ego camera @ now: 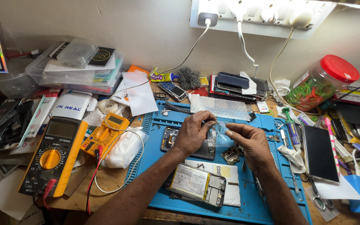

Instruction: The person is repairing a disassembled smartphone on a cluttered workbench. They use tweezers to manipulate small internal components and apply adhesive from a tube to secure parts within the phone's chassis.

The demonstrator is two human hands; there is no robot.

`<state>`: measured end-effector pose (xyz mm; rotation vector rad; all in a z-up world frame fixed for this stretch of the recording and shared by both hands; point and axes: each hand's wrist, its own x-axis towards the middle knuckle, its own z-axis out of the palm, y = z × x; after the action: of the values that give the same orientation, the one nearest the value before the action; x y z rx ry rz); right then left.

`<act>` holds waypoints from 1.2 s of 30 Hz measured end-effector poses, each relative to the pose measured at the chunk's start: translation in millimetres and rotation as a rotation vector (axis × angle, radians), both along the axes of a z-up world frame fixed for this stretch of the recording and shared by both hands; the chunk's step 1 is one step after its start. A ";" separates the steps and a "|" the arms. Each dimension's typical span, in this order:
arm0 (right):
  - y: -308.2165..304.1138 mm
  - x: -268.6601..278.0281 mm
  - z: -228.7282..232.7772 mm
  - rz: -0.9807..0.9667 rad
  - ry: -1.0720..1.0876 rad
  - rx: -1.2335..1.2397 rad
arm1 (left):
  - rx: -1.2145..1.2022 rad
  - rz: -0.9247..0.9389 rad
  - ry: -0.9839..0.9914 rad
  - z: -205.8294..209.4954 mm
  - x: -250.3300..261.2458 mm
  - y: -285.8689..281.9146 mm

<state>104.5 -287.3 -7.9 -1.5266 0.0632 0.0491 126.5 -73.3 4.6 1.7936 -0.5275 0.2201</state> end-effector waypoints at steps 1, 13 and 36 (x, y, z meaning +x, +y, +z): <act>0.2 0.3 -0.4 0.002 0.004 0.003 | 0.001 -0.003 -0.007 -0.9 1.4 1.1; -9.6 9.2 -26.4 0.129 0.009 0.124 | 0.021 -0.045 0.222 -5.3 7.1 -0.2; -8.4 7.0 -17.5 0.090 -0.037 0.059 | -0.165 -0.299 0.504 -14.5 13.4 2.9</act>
<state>111.5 -295.8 -25.4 -1.4703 -0.0357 0.0934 139.9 -70.3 -9.8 1.5117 -0.3920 -0.3771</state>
